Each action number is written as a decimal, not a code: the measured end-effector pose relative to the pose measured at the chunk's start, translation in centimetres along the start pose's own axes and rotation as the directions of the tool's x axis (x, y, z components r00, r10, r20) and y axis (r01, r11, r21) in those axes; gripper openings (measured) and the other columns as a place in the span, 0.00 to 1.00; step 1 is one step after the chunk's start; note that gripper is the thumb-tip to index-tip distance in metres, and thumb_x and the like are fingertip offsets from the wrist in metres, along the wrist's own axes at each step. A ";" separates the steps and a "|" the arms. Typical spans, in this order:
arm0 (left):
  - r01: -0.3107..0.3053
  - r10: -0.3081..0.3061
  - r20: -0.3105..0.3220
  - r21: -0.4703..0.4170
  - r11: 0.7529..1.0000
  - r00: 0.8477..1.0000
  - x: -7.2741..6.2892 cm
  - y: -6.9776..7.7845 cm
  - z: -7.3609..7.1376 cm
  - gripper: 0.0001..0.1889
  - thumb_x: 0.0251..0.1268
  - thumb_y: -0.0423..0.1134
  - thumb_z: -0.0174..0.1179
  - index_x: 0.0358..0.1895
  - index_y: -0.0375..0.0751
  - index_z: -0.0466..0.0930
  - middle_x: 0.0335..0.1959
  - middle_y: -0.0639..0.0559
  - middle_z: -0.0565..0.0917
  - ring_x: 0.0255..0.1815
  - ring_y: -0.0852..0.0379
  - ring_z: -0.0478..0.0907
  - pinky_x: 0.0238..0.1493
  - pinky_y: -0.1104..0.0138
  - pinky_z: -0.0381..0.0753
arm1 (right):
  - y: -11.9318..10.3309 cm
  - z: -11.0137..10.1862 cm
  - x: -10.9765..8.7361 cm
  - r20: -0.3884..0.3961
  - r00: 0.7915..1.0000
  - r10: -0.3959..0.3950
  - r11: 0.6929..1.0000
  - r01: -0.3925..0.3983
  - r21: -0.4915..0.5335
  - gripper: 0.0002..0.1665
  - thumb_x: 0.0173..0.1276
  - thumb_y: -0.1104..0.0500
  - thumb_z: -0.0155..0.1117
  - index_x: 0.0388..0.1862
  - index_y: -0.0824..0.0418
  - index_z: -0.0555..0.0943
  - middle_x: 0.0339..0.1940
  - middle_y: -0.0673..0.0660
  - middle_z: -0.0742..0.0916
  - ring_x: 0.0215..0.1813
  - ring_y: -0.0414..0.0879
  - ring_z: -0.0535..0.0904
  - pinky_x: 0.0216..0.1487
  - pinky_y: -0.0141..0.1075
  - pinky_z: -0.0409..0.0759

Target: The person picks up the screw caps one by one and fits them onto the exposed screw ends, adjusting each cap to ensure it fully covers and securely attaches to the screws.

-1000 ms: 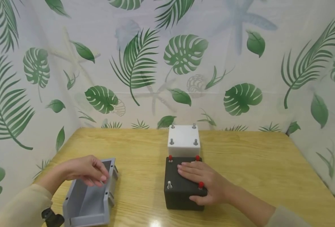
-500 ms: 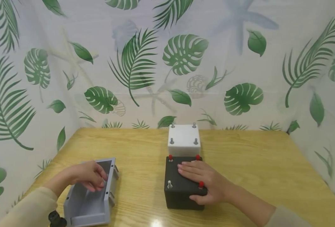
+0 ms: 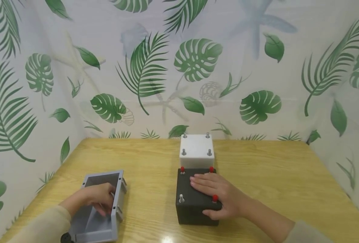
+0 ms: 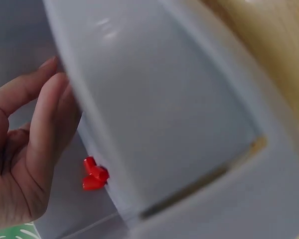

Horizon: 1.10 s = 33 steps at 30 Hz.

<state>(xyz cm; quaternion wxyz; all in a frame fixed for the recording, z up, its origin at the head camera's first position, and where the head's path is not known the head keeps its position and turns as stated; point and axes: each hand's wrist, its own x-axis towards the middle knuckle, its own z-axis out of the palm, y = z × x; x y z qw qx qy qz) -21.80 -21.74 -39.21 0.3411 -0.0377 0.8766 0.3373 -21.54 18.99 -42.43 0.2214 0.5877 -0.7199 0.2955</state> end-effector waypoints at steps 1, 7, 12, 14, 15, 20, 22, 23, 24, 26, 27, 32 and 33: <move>-0.001 0.001 -0.007 0.003 1.000 1.000 0.0 -0.1 0.2 0.17 0.49 0.22 0.61 0.46 0.30 0.75 0.21 0.42 0.84 0.21 0.54 0.83 0.22 0.65 0.84 | 0.0 0.1 0.0 -0.002 1.000 -0.003 1.000 0.003 -0.001 0.38 0.61 0.47 0.65 0.61 0.73 0.72 0.65 0.63 0.75 0.68 0.53 0.67 0.72 0.34 0.57; -0.029 0.031 -0.075 0.022 0.999 0.997 0.3 -0.6 1.2 0.13 0.50 0.21 0.60 0.42 0.28 0.76 0.19 0.40 0.84 0.20 0.52 0.83 0.20 0.64 0.84 | 0.0 0.4 -0.2 -0.013 1.000 -0.023 1.000 0.023 -0.010 0.38 0.61 0.47 0.65 0.61 0.74 0.72 0.64 0.64 0.75 0.67 0.55 0.67 0.72 0.35 0.57; -0.042 0.046 -0.098 0.040 0.998 0.994 0.6 -0.9 1.8 0.09 0.49 0.21 0.62 0.35 0.31 0.77 0.17 0.41 0.83 0.18 0.53 0.82 0.20 0.64 0.84 | 0.0 0.6 -0.3 -0.013 1.000 -0.024 1.000 0.024 -0.018 0.38 0.62 0.47 0.64 0.61 0.74 0.72 0.65 0.65 0.75 0.67 0.55 0.67 0.72 0.35 0.57; -0.042 0.046 -0.090 0.048 0.998 0.995 0.6 -1.0 1.9 0.08 0.49 0.22 0.62 0.34 0.32 0.77 0.17 0.42 0.83 0.19 0.53 0.82 0.20 0.64 0.84 | 0.0 0.6 -0.4 -0.013 1.000 -0.027 0.999 0.027 -0.019 0.38 0.62 0.47 0.64 0.61 0.74 0.72 0.64 0.65 0.75 0.67 0.55 0.67 0.72 0.35 0.57; -0.041 0.045 -0.081 0.050 0.998 0.996 0.6 -1.1 1.8 0.08 0.50 0.22 0.63 0.33 0.33 0.77 0.17 0.42 0.83 0.19 0.53 0.82 0.20 0.64 0.84 | 0.0 0.7 -0.4 -0.013 1.000 -0.029 0.999 0.028 -0.019 0.38 0.61 0.47 0.64 0.61 0.74 0.72 0.64 0.65 0.75 0.67 0.55 0.67 0.72 0.35 0.57; -0.079 0.079 -0.021 0.035 0.996 0.997 0.5 -1.4 1.0 0.02 0.53 0.24 0.60 0.30 0.31 0.78 0.18 0.43 0.83 0.20 0.53 0.83 0.22 0.64 0.84 | 0.1 0.9 -0.5 -0.015 0.999 -0.040 0.999 0.039 -0.029 0.38 0.62 0.47 0.64 0.60 0.74 0.72 0.64 0.65 0.75 0.67 0.55 0.68 0.72 0.36 0.57; -0.099 0.100 -0.022 0.037 0.994 0.995 0.5 -1.4 0.7 0.01 0.54 0.24 0.58 0.29 0.31 0.79 0.18 0.43 0.83 0.19 0.54 0.82 0.23 0.64 0.85 | 0.1 0.9 -0.6 -0.015 0.999 -0.042 0.999 0.041 -0.033 0.38 0.62 0.46 0.63 0.60 0.74 0.72 0.64 0.65 0.75 0.67 0.55 0.67 0.72 0.36 0.57; -0.104 0.105 -0.030 0.042 0.994 0.994 0.4 -1.3 0.5 0.02 0.55 0.25 0.58 0.28 0.31 0.79 0.18 0.44 0.83 0.19 0.55 0.82 0.23 0.65 0.85 | 0.1 1.0 -0.6 -0.016 0.999 -0.043 0.998 0.043 -0.035 0.38 0.62 0.46 0.63 0.60 0.74 0.72 0.64 0.65 0.75 0.67 0.55 0.67 0.72 0.36 0.57; -0.107 0.110 -0.044 0.058 0.993 0.993 0.3 -1.2 0.5 0.03 0.56 0.25 0.58 0.28 0.31 0.80 0.18 0.44 0.83 0.19 0.56 0.82 0.23 0.65 0.85 | 0.1 1.0 -0.6 -0.017 0.999 -0.046 0.998 0.045 -0.037 0.38 0.63 0.46 0.63 0.60 0.74 0.72 0.64 0.65 0.75 0.67 0.55 0.67 0.72 0.36 0.57; -0.107 0.114 -0.074 0.091 0.990 0.991 0.2 -1.0 0.5 0.03 0.56 0.25 0.59 0.27 0.32 0.80 0.18 0.45 0.82 0.18 0.57 0.81 0.23 0.66 0.84 | 0.1 1.1 -0.7 -0.019 0.998 -0.052 0.998 0.051 -0.041 0.38 0.63 0.46 0.62 0.60 0.74 0.72 0.64 0.65 0.75 0.67 0.55 0.67 0.72 0.36 0.57; -0.097 0.107 -0.103 0.096 0.991 0.989 0.2 -1.0 0.6 0.04 0.56 0.25 0.60 0.26 0.32 0.81 0.17 0.45 0.82 0.17 0.57 0.81 0.23 0.66 0.84 | 0.1 1.1 -0.7 -0.020 0.998 -0.055 0.998 0.054 -0.043 0.37 0.63 0.46 0.62 0.60 0.74 0.72 0.64 0.65 0.75 0.67 0.55 0.67 0.72 0.36 0.57; -0.090 0.115 -0.156 0.159 0.983 0.981 0.2 -1.3 1.1 0.06 0.57 0.25 0.60 0.24 0.33 0.80 0.16 0.47 0.81 0.15 0.59 0.78 0.20 0.67 0.83 | 0.1 1.3 -0.8 -0.018 0.998 -0.061 0.997 0.060 -0.045 0.38 0.63 0.46 0.63 0.60 0.75 0.72 0.64 0.66 0.75 0.67 0.55 0.67 0.72 0.36 0.57; -0.087 0.116 -0.165 0.170 0.982 0.980 0.3 -1.4 1.2 0.06 0.57 0.25 0.60 0.23 0.33 0.79 0.15 0.47 0.81 0.15 0.59 0.78 0.19 0.67 0.82 | 0.1 1.4 -0.8 -0.017 0.998 -0.061 0.997 0.060 -0.045 0.38 0.63 0.46 0.63 0.60 0.75 0.72 0.64 0.66 0.75 0.67 0.55 0.67 0.72 0.36 0.57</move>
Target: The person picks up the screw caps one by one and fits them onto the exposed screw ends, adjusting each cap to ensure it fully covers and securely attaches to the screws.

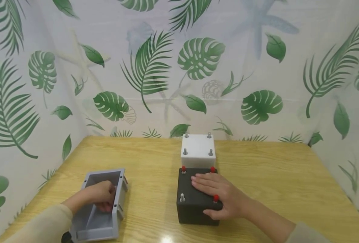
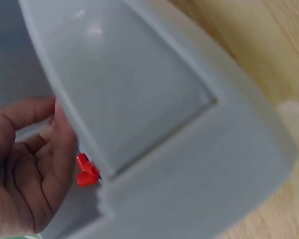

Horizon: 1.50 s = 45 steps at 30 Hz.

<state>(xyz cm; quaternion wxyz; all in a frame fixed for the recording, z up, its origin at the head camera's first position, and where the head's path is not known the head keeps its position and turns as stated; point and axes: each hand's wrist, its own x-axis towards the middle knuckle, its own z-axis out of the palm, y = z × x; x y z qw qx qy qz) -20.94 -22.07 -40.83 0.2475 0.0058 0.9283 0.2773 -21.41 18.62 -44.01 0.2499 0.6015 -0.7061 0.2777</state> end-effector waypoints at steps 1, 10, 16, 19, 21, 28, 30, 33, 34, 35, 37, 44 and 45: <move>0.005 -0.005 -0.003 0.015 1.000 1.000 0.0 0.0 0.0 0.07 0.57 0.26 0.60 0.22 0.34 0.78 0.15 0.47 0.80 0.14 0.59 0.77 0.19 0.67 0.82 | 0.0 0.0 0.0 0.001 1.000 0.002 1.000 -0.002 0.003 0.38 0.63 0.46 0.63 0.60 0.75 0.72 0.64 0.66 0.75 0.67 0.56 0.67 0.72 0.37 0.57; 0.034 -0.034 0.027 0.029 0.999 0.999 0.1 -0.3 -0.4 0.05 0.58 0.25 0.59 0.26 0.36 0.76 0.17 0.46 0.79 0.16 0.57 0.77 0.17 0.66 0.81 | 0.0 -0.3 0.4 -0.001 1.000 0.012 1.000 -0.012 0.011 0.37 0.63 0.46 0.62 0.60 0.75 0.72 0.64 0.66 0.75 0.67 0.55 0.67 0.73 0.36 0.57; -0.043 0.036 0.062 0.113 0.993 0.997 -0.2 -0.3 -0.7 0.04 0.55 0.25 0.57 0.28 0.37 0.77 0.17 0.48 0.79 0.16 0.57 0.78 0.18 0.66 0.81 | 0.0 -0.6 0.6 0.003 1.000 0.024 1.000 -0.024 0.014 0.38 0.63 0.46 0.63 0.60 0.74 0.72 0.64 0.65 0.75 0.67 0.54 0.67 0.73 0.36 0.57; -0.074 0.065 0.071 0.142 0.987 0.995 -0.3 -0.3 -0.7 0.08 0.46 0.23 0.62 0.29 0.37 0.77 0.18 0.49 0.79 0.17 0.57 0.77 0.19 0.66 0.79 | 0.0 -0.6 0.5 0.003 1.000 0.030 1.000 -0.030 0.010 0.38 0.62 0.46 0.63 0.60 0.74 0.72 0.64 0.65 0.75 0.67 0.54 0.67 0.72 0.36 0.57; -0.083 0.074 0.068 0.142 0.986 0.995 -0.2 -0.4 -0.6 0.11 0.42 0.22 0.66 0.29 0.38 0.77 0.19 0.50 0.78 0.18 0.58 0.76 0.19 0.67 0.78 | 0.0 -0.6 0.5 0.002 0.999 0.032 0.999 -0.032 0.010 0.38 0.62 0.46 0.63 0.60 0.74 0.72 0.64 0.65 0.75 0.67 0.54 0.67 0.72 0.36 0.57; -0.088 0.083 0.058 0.096 0.991 0.995 -0.1 -1.0 -0.2 0.10 0.44 0.22 0.66 0.29 0.37 0.77 0.22 0.49 0.78 0.18 0.57 0.75 0.19 0.66 0.78 | 0.0 -0.6 0.4 0.000 1.000 0.030 0.999 -0.030 0.016 0.38 0.63 0.46 0.63 0.60 0.74 0.72 0.64 0.65 0.75 0.67 0.54 0.67 0.73 0.36 0.56; -0.109 0.103 0.069 0.086 0.990 0.992 0.0 -1.1 -0.4 0.09 0.44 0.23 0.65 0.29 0.36 0.79 0.20 0.50 0.78 0.17 0.57 0.75 0.18 0.67 0.78 | 0.0 -0.6 0.5 0.000 1.000 0.027 1.000 -0.027 0.016 0.38 0.63 0.46 0.63 0.60 0.74 0.72 0.64 0.65 0.75 0.68 0.55 0.67 0.73 0.36 0.56; -0.166 0.157 0.103 0.091 0.982 0.982 0.3 -1.3 -0.7 0.05 0.47 0.24 0.64 0.29 0.34 0.80 0.17 0.50 0.78 0.15 0.59 0.75 0.17 0.68 0.77 | 0.1 -0.6 0.6 -0.003 1.000 0.019 1.000 -0.019 0.015 0.37 0.63 0.46 0.62 0.60 0.75 0.72 0.64 0.65 0.75 0.68 0.55 0.67 0.73 0.36 0.57; -0.187 0.177 0.111 0.095 0.978 0.978 0.3 -1.3 -0.9 0.05 0.48 0.24 0.64 0.29 0.34 0.81 0.16 0.51 0.78 0.15 0.59 0.75 0.16 0.68 0.77 | 0.1 -0.6 0.6 -0.004 1.000 0.017 1.000 -0.017 0.015 0.37 0.63 0.46 0.62 0.60 0.75 0.72 0.64 0.66 0.75 0.67 0.55 0.67 0.73 0.36 0.57; -0.208 0.196 0.117 0.100 0.973 0.974 0.4 -1.3 -1.0 0.04 0.48 0.25 0.63 0.29 0.34 0.81 0.15 0.51 0.78 0.14 0.59 0.75 0.16 0.68 0.77 | 0.1 -0.6 0.6 -0.004 1.000 0.017 1.000 -0.017 0.015 0.37 0.63 0.46 0.62 0.60 0.75 0.72 0.64 0.65 0.75 0.67 0.55 0.67 0.73 0.36 0.57; -0.242 0.230 0.119 0.099 0.965 0.966 0.4 -1.3 -1.1 0.03 0.50 0.25 0.62 0.29 0.33 0.81 0.15 0.51 0.79 0.15 0.58 0.76 0.16 0.67 0.77 | 0.2 -0.5 0.6 -0.004 1.000 0.018 1.000 -0.018 0.017 0.37 0.63 0.46 0.62 0.60 0.74 0.72 0.64 0.65 0.75 0.67 0.55 0.67 0.72 0.36 0.57; -0.224 0.216 0.121 0.057 0.973 0.969 0.1 -1.1 -1.1 0.03 0.55 0.24 0.60 0.30 0.34 0.81 0.18 0.48 0.82 0.18 0.53 0.81 0.18 0.64 0.81 | 0.0 -0.5 0.4 0.003 0.999 0.034 0.999 -0.034 0.016 0.37 0.63 0.46 0.62 0.60 0.74 0.72 0.64 0.65 0.75 0.67 0.54 0.67 0.72 0.36 0.57; -0.210 0.202 0.129 0.054 0.976 0.971 0.2 -1.1 -1.1 0.04 0.55 0.24 0.60 0.29 0.35 0.80 0.18 0.48 0.82 0.18 0.53 0.81 0.18 0.64 0.82 | 0.0 -0.5 0.4 0.004 0.999 0.036 0.999 -0.036 0.015 0.37 0.63 0.46 0.61 0.60 0.74 0.72 0.64 0.64 0.75 0.67 0.54 0.67 0.72 0.36 0.57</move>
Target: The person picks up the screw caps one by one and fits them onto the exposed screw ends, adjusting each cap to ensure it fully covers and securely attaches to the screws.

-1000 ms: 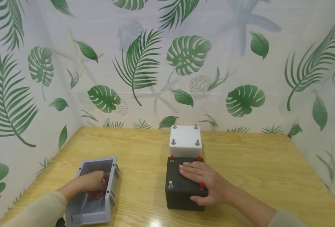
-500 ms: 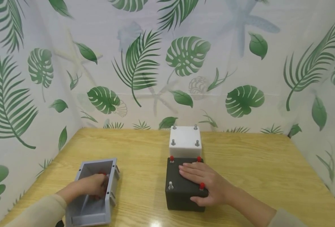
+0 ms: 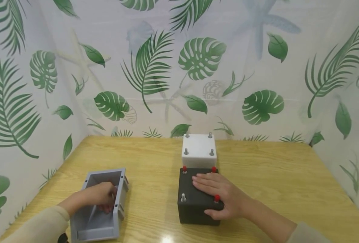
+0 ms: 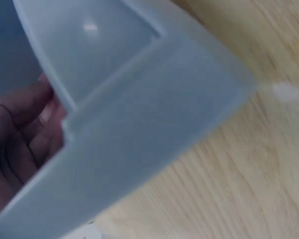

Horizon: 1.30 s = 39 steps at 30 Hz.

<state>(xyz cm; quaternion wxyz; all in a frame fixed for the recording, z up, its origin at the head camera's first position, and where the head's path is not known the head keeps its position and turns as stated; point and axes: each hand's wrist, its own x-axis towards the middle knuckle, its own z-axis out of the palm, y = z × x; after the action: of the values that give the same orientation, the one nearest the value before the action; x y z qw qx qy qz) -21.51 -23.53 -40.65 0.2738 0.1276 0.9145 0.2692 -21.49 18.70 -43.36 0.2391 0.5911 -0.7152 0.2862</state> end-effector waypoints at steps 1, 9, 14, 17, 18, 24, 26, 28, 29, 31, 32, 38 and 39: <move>0.017 -0.017 0.010 -0.007 1.000 1.000 0.1 0.0 0.0 0.04 0.55 0.24 0.60 0.29 0.35 0.80 0.18 0.48 0.82 0.18 0.54 0.81 0.18 0.65 0.81 | 0.0 0.0 0.0 0.001 1.000 0.000 1.000 0.000 -0.001 0.37 0.63 0.46 0.61 0.61 0.74 0.72 0.64 0.64 0.75 0.67 0.54 0.67 0.72 0.36 0.57; 0.094 -0.083 0.124 -0.086 0.992 0.989 0.0 -0.1 -0.5 0.06 0.55 0.23 0.59 0.26 0.35 0.80 0.18 0.47 0.82 0.17 0.59 0.79 0.19 0.69 0.82 | 0.0 0.1 0.0 -0.005 1.000 -0.002 1.000 0.002 0.007 0.37 0.63 0.46 0.62 0.60 0.74 0.72 0.64 0.65 0.75 0.67 0.54 0.67 0.72 0.36 0.57; 0.168 -0.140 0.207 -0.129 0.977 0.968 -0.1 -0.2 -0.7 0.04 0.56 0.24 0.61 0.28 0.35 0.81 0.19 0.47 0.84 0.18 0.61 0.80 0.20 0.71 0.82 | 0.0 0.2 -0.2 -0.007 1.000 0.000 1.000 0.000 0.011 0.38 0.62 0.46 0.63 0.60 0.74 0.72 0.64 0.65 0.75 0.67 0.54 0.67 0.72 0.36 0.57; 0.212 -0.167 0.265 -0.153 0.965 0.950 -0.2 -0.1 -1.1 0.02 0.55 0.26 0.64 0.29 0.35 0.83 0.20 0.46 0.85 0.18 0.62 0.80 0.20 0.73 0.81 | 0.0 0.2 -0.1 -0.009 1.000 -0.003 1.000 0.003 0.013 0.38 0.62 0.46 0.63 0.60 0.74 0.72 0.64 0.65 0.75 0.67 0.55 0.67 0.72 0.36 0.57; 0.218 -0.166 0.284 -0.163 0.962 0.944 -0.2 0.0 -1.3 0.01 0.55 0.26 0.64 0.30 0.34 0.83 0.21 0.46 0.85 0.18 0.62 0.80 0.20 0.73 0.81 | 0.0 0.2 -0.1 -0.010 1.000 -0.004 1.000 0.004 0.012 0.38 0.63 0.46 0.63 0.60 0.74 0.72 0.64 0.65 0.75 0.67 0.55 0.67 0.72 0.36 0.57; 0.244 -0.138 0.384 -0.242 0.939 0.913 -0.4 0.2 -2.5 0.03 0.55 0.28 0.65 0.32 0.32 0.83 0.23 0.45 0.86 0.21 0.61 0.82 0.24 0.72 0.83 | 0.0 0.2 0.1 -0.015 1.000 -0.015 1.000 0.015 0.010 0.37 0.64 0.46 0.61 0.60 0.75 0.72 0.64 0.65 0.75 0.67 0.55 0.67 0.72 0.36 0.57; 0.248 -0.133 0.404 -0.247 0.937 0.905 -0.4 0.3 -2.8 0.03 0.55 0.28 0.65 0.33 0.32 0.84 0.23 0.46 0.86 0.22 0.61 0.82 0.24 0.72 0.83 | 0.0 0.2 0.1 -0.018 1.000 -0.018 1.000 0.019 0.012 0.37 0.64 0.46 0.61 0.59 0.75 0.72 0.64 0.65 0.75 0.67 0.55 0.67 0.72 0.36 0.58; 0.252 -0.132 0.418 -0.246 0.936 0.899 -0.4 0.4 -3.1 0.03 0.56 0.29 0.65 0.33 0.33 0.84 0.23 0.46 0.86 0.22 0.61 0.83 0.24 0.72 0.83 | 0.0 0.2 0.2 -0.020 1.000 -0.019 1.000 0.020 0.014 0.37 0.64 0.46 0.61 0.59 0.75 0.72 0.64 0.66 0.75 0.67 0.55 0.67 0.72 0.36 0.57; 0.253 -0.132 0.424 -0.244 0.936 0.896 -0.5 0.4 -3.2 0.03 0.56 0.29 0.65 0.33 0.33 0.84 0.24 0.46 0.86 0.22 0.61 0.83 0.24 0.72 0.83 | 0.0 0.1 0.2 -0.021 1.000 -0.019 1.000 0.019 0.015 0.37 0.63 0.46 0.62 0.59 0.75 0.72 0.64 0.66 0.75 0.67 0.55 0.67 0.72 0.36 0.57; 0.259 -0.135 0.435 -0.240 0.936 0.890 -0.6 0.5 -3.4 0.03 0.56 0.30 0.65 0.33 0.34 0.84 0.24 0.46 0.86 0.23 0.61 0.83 0.24 0.72 0.83 | -0.1 0.1 0.2 -0.020 1.000 -0.016 1.000 0.017 0.015 0.37 0.63 0.46 0.62 0.59 0.75 0.73 0.64 0.65 0.75 0.67 0.55 0.67 0.72 0.36 0.57; 0.261 -0.135 0.440 -0.241 0.935 0.888 -0.6 0.6 -3.5 0.03 0.56 0.29 0.65 0.33 0.34 0.84 0.24 0.46 0.86 0.23 0.60 0.83 0.24 0.72 0.83 | -0.1 0.1 0.2 -0.020 1.000 -0.016 1.000 0.017 0.015 0.37 0.63 0.46 0.62 0.59 0.75 0.73 0.64 0.66 0.75 0.67 0.55 0.67 0.72 0.36 0.57; 0.235 -0.099 0.428 -0.279 0.931 0.898 -1.0 1.0 -4.3 0.04 0.55 0.29 0.66 0.33 0.32 0.84 0.23 0.46 0.86 0.23 0.60 0.83 0.23 0.72 0.83 | -0.1 0.1 0.3 -0.025 0.999 -0.021 1.000 0.021 0.005 0.37 0.63 0.46 0.62 0.59 0.75 0.73 0.63 0.66 0.76 0.67 0.55 0.68 0.72 0.37 0.58; 0.223 -0.087 0.416 -0.289 0.931 0.905 -1.1 1.0 -4.4 0.04 0.54 0.29 0.66 0.33 0.31 0.84 0.23 0.46 0.86 0.23 0.60 0.83 0.24 0.72 0.83 | -0.1 0.1 0.3 -0.026 0.999 -0.022 1.000 0.022 0.003 0.37 0.63 0.46 0.62 0.59 0.75 0.73 0.63 0.66 0.76 0.67 0.55 0.68 0.72 0.37 0.58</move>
<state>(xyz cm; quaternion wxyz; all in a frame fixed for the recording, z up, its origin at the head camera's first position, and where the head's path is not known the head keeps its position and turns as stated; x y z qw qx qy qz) -23.02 -24.99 -36.46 0.4915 0.0578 0.7891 0.3640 -21.48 18.46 -43.20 0.2506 0.5956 -0.7051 0.2921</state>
